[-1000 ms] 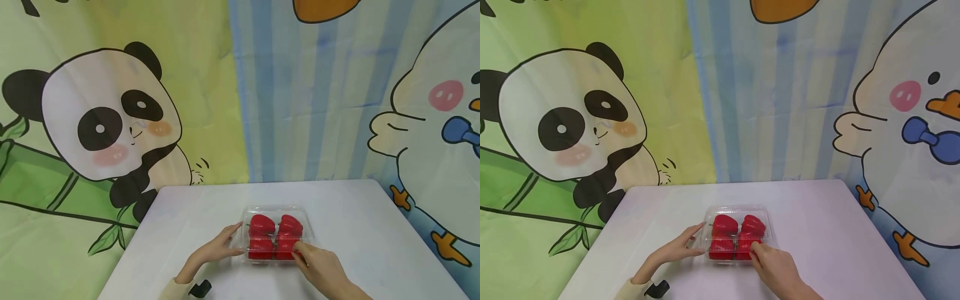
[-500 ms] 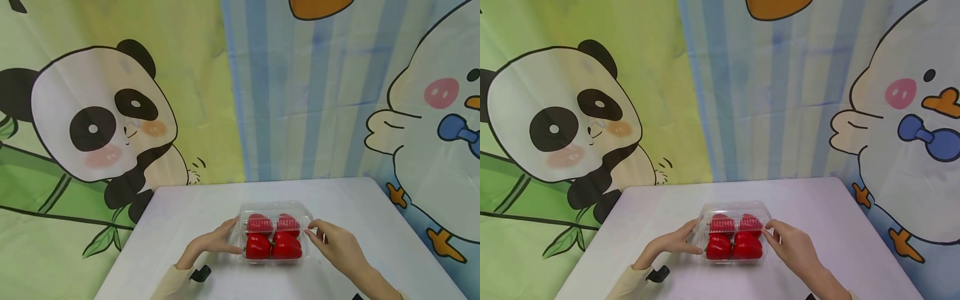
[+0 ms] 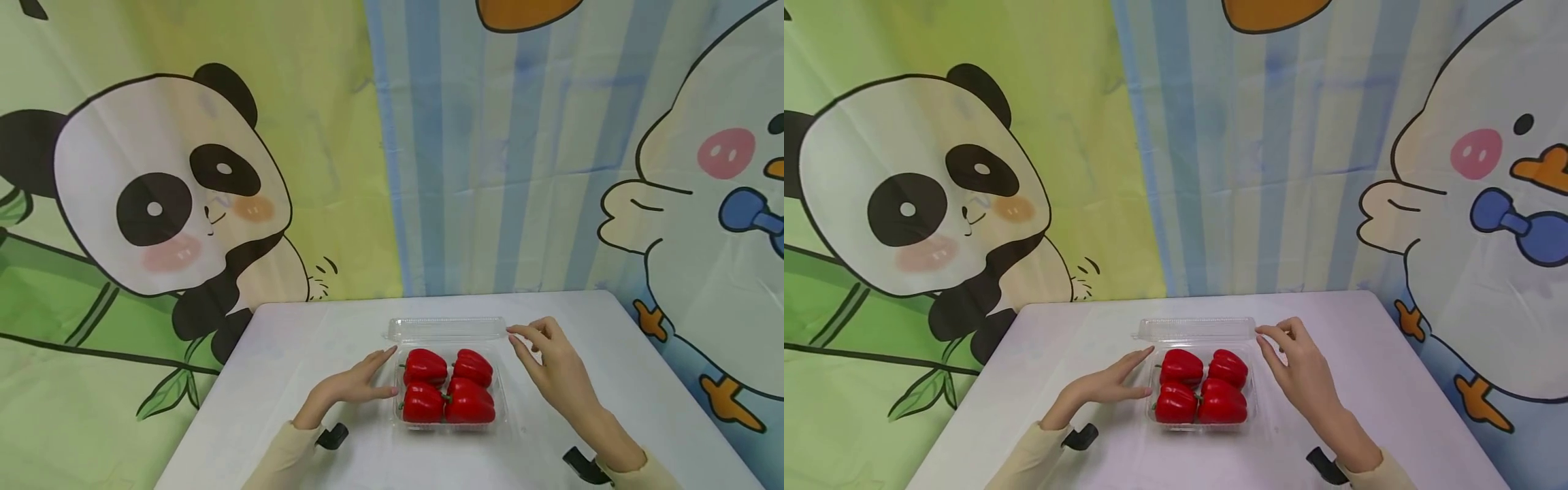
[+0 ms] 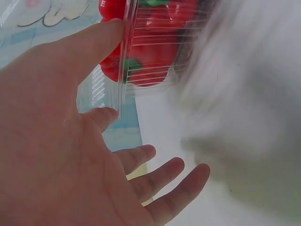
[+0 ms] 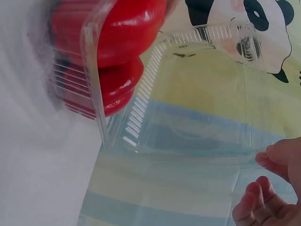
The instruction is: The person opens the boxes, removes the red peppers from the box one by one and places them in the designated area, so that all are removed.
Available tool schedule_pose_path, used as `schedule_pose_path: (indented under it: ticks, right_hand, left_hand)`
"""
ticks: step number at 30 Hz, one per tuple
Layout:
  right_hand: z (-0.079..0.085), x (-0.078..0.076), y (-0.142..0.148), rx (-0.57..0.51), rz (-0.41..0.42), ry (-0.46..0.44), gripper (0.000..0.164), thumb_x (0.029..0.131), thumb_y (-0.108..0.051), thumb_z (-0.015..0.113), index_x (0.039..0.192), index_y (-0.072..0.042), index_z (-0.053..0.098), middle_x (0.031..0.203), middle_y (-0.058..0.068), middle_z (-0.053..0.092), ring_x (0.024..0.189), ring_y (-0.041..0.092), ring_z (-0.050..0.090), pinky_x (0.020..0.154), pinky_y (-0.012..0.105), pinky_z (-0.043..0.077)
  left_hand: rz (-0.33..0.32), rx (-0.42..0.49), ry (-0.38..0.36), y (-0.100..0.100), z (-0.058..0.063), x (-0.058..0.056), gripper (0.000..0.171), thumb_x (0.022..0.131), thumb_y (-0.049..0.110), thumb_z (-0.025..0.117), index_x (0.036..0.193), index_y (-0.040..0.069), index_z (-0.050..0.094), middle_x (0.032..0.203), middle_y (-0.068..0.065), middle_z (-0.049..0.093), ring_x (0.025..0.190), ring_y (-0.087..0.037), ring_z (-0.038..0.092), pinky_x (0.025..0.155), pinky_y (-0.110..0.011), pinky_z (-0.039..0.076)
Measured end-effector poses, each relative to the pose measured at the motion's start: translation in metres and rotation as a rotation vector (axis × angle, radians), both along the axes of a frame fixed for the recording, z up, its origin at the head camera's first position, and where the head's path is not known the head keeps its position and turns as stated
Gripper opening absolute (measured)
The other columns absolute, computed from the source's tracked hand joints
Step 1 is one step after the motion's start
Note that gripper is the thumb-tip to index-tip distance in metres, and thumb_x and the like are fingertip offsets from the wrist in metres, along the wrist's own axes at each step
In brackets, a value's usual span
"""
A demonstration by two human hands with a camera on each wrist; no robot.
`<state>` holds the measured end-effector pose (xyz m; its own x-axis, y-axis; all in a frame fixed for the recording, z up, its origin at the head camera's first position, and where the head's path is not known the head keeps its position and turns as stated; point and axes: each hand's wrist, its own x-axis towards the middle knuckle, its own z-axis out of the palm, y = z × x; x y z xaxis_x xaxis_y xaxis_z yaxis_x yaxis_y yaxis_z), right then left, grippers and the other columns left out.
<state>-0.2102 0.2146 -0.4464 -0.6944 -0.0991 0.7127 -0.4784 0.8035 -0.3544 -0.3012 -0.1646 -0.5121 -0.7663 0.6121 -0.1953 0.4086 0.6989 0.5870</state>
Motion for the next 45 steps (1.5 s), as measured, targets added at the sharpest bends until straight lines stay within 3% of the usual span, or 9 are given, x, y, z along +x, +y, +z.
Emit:
schedule_pose_path:
  ticks: [5, 10, 21, 27, 33, 37, 45]
  right_hand:
    - [0.000, -0.020, -0.001, -0.013, 0.057, -0.010, 0.044, 0.088, 0.000, 0.074, 0.130, -0.013, 0.066, 0.120, 0.007, 0.063, 0.103, 0.018, 0.059, 0.072, 0.029, 0.058]
    - [-0.007, -0.040, -0.002, -0.040, 0.099, -0.079, 0.066, 0.095, -0.003, 0.065, 0.154, -0.015, 0.040, 0.133, 0.011, 0.063, 0.112, 0.026, 0.063, 0.081, 0.045, 0.059]
    - [-0.026, -0.086, 0.000, -0.118, 0.121, -0.174, 0.087, 0.096, -0.003, 0.064, 0.163, -0.020, 0.011, 0.139, 0.019, 0.061, 0.115, 0.038, 0.066, 0.083, 0.051, 0.058]
    - [-0.037, -0.108, 0.004, -0.147, 0.145, -0.225, 0.090, 0.093, -0.002, 0.069, 0.163, -0.019, 0.015, 0.141, 0.020, 0.059, 0.119, 0.039, 0.064, 0.083, 0.053, 0.058]
    - [-0.052, -0.122, 0.006, -0.298, 0.170, -0.436, 0.080, 0.097, -0.011, 0.066, 0.161, -0.011, 0.019, 0.144, 0.022, 0.055, 0.123, 0.040, 0.062, 0.091, 0.054, 0.055]
    - [-0.065, -0.127, 0.007, -0.363, 0.183, -0.567, 0.074, 0.099, -0.012, 0.063, 0.160, -0.006, 0.022, 0.147, 0.024, 0.051, 0.128, 0.044, 0.057, 0.098, 0.056, 0.051]
    - [-0.082, -0.127, 0.008, -0.411, 0.185, -0.743, 0.071, 0.099, -0.014, 0.061, 0.158, -0.002, 0.024, 0.152, 0.026, 0.044, 0.133, 0.046, 0.051, 0.102, 0.055, 0.049]
  left_hand:
    - [0.024, -0.045, -0.001, 0.003, 0.001, 0.001, 0.091, 0.091, 0.054, 0.066, 0.162, 0.024, 0.017, 0.164, -0.021, 0.023, 0.149, -0.045, 0.028, 0.110, -0.070, 0.033]
    - [0.007, -0.070, 0.007, 0.007, 0.002, 0.001, 0.095, 0.089, 0.055, 0.068, 0.162, 0.023, 0.017, 0.163, -0.022, 0.024, 0.147, -0.047, 0.030, 0.110, -0.069, 0.033]
    - [0.005, -0.076, 0.000, 0.006, 0.005, -0.002, 0.099, 0.087, 0.058, 0.070, 0.163, 0.024, 0.017, 0.162, -0.019, 0.027, 0.147, -0.042, 0.033, 0.113, -0.065, 0.034]
    - [0.008, -0.073, -0.001, 0.006, 0.006, -0.002, 0.099, 0.086, 0.058, 0.071, 0.162, 0.025, 0.018, 0.162, -0.018, 0.028, 0.147, -0.042, 0.033, 0.112, -0.066, 0.035]
    - [0.026, -0.067, -0.005, 0.007, 0.008, -0.001, 0.099, 0.084, 0.057, 0.073, 0.162, 0.026, 0.019, 0.162, -0.019, 0.027, 0.147, -0.043, 0.031, 0.110, -0.067, 0.036]
    - [0.029, -0.063, -0.005, 0.007, 0.006, -0.001, 0.100, 0.084, 0.058, 0.073, 0.162, 0.026, 0.020, 0.162, -0.018, 0.027, 0.148, -0.043, 0.031, 0.110, -0.067, 0.036]
    - [0.012, -0.065, -0.004, 0.006, 0.005, -0.001, 0.100, 0.085, 0.057, 0.073, 0.162, 0.024, 0.019, 0.162, -0.018, 0.027, 0.148, -0.041, 0.031, 0.111, -0.066, 0.036]
